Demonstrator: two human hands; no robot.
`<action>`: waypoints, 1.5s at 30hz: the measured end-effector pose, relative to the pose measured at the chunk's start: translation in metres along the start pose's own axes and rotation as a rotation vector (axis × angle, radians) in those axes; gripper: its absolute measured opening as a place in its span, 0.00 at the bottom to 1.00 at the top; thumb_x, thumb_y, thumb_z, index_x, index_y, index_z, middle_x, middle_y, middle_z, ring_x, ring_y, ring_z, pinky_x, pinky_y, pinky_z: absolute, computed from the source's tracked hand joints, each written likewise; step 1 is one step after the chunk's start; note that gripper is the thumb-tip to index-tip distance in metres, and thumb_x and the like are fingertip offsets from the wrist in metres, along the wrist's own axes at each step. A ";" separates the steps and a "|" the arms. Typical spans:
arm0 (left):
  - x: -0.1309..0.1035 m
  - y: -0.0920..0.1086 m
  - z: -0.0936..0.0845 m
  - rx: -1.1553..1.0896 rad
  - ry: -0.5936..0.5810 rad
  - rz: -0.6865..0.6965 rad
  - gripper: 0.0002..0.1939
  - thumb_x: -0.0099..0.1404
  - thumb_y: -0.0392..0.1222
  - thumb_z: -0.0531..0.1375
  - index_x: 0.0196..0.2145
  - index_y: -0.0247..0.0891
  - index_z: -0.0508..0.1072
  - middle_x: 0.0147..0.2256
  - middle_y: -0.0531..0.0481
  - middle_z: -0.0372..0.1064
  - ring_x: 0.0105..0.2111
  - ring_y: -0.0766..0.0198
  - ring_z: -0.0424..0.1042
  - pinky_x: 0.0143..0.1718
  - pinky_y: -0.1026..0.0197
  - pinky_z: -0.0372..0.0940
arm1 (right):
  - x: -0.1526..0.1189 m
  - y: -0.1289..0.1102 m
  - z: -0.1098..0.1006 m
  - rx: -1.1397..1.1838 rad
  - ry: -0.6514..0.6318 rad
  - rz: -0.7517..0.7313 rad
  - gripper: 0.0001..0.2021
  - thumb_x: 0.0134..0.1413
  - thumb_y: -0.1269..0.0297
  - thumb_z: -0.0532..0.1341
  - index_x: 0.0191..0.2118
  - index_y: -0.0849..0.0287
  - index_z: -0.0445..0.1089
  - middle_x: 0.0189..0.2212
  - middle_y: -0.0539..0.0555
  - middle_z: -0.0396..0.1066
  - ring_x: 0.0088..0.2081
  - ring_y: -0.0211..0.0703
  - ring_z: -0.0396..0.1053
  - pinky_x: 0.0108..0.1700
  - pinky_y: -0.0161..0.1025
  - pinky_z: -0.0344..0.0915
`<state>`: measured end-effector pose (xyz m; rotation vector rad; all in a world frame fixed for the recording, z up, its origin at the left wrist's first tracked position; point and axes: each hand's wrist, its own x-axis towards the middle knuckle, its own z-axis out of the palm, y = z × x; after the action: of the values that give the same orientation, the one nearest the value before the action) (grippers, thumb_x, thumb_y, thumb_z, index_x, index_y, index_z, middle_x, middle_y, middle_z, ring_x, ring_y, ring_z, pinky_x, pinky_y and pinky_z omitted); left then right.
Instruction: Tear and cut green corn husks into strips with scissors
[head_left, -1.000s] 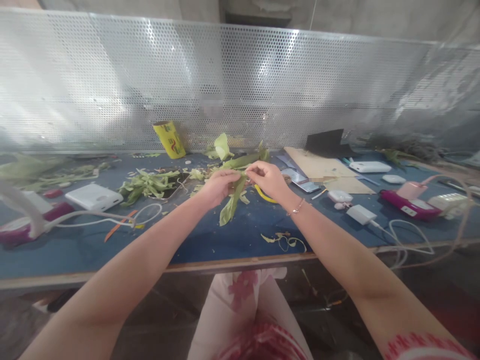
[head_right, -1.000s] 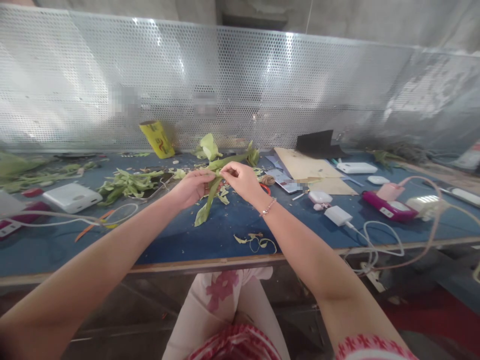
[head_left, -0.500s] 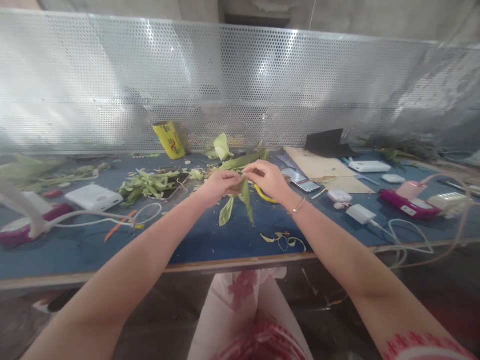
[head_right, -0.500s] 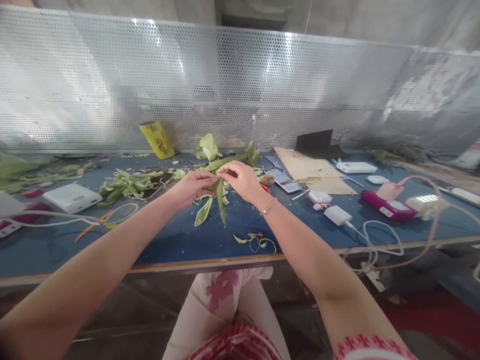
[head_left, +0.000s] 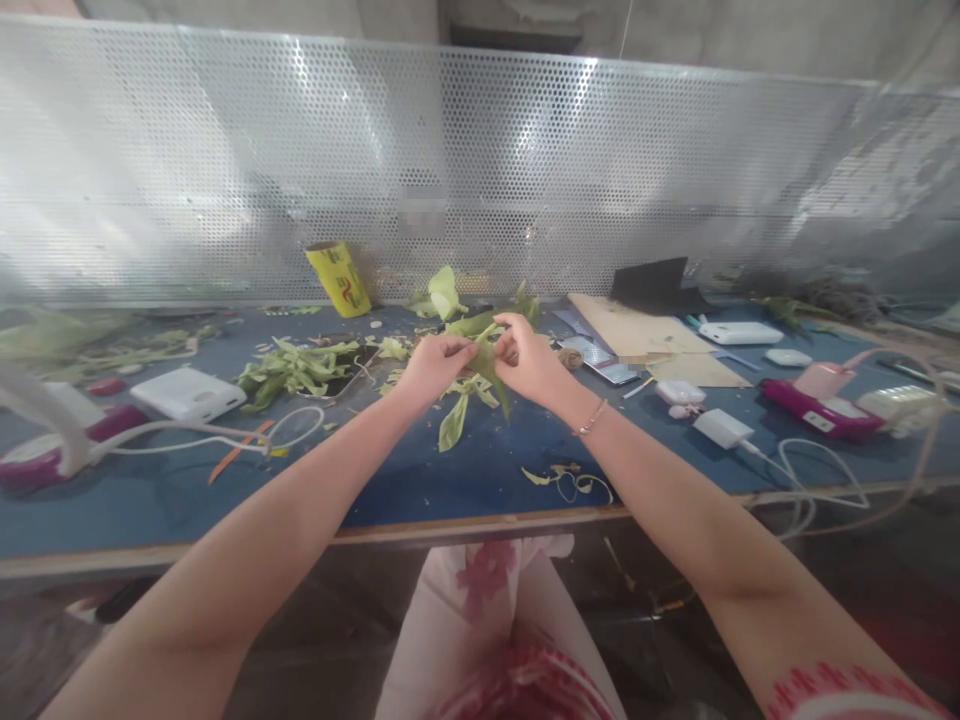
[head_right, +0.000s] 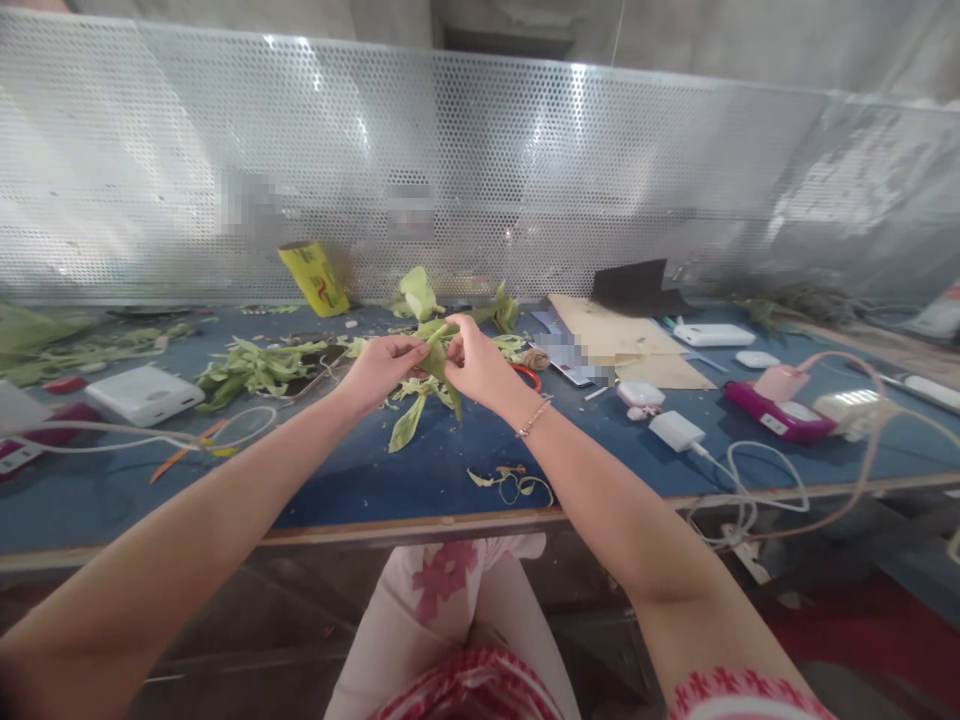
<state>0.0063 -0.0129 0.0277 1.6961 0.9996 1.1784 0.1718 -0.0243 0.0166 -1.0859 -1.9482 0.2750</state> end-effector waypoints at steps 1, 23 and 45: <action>0.000 0.000 0.000 -0.001 0.002 -0.003 0.08 0.54 0.42 0.61 0.24 0.34 0.75 0.24 0.50 0.71 0.26 0.68 0.69 0.35 0.61 0.68 | 0.000 0.000 -0.001 -0.007 -0.001 0.002 0.26 0.46 0.72 0.56 0.53 0.59 0.53 0.33 0.52 0.67 0.32 0.38 0.67 0.38 0.40 0.66; 0.008 -0.010 -0.007 -0.009 0.135 0.022 0.09 0.53 0.44 0.62 0.26 0.34 0.76 0.27 0.49 0.74 0.27 0.65 0.72 0.35 0.60 0.70 | 0.005 0.004 -0.001 -0.119 -0.014 0.048 0.07 0.46 0.74 0.55 0.33 0.61 0.68 0.30 0.54 0.72 0.32 0.40 0.69 0.38 0.38 0.64; 0.007 -0.012 -0.001 -0.079 0.149 0.068 0.10 0.50 0.45 0.64 0.27 0.34 0.75 0.27 0.48 0.74 0.26 0.66 0.70 0.33 0.61 0.68 | 0.007 0.012 -0.003 0.055 -0.319 0.254 0.08 0.37 0.74 0.54 0.28 0.61 0.66 0.24 0.49 0.68 0.24 0.35 0.65 0.27 0.32 0.62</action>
<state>0.0051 -0.0017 0.0192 1.6101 0.9775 1.3875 0.1799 -0.0124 0.0155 -1.3179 -2.0619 0.6717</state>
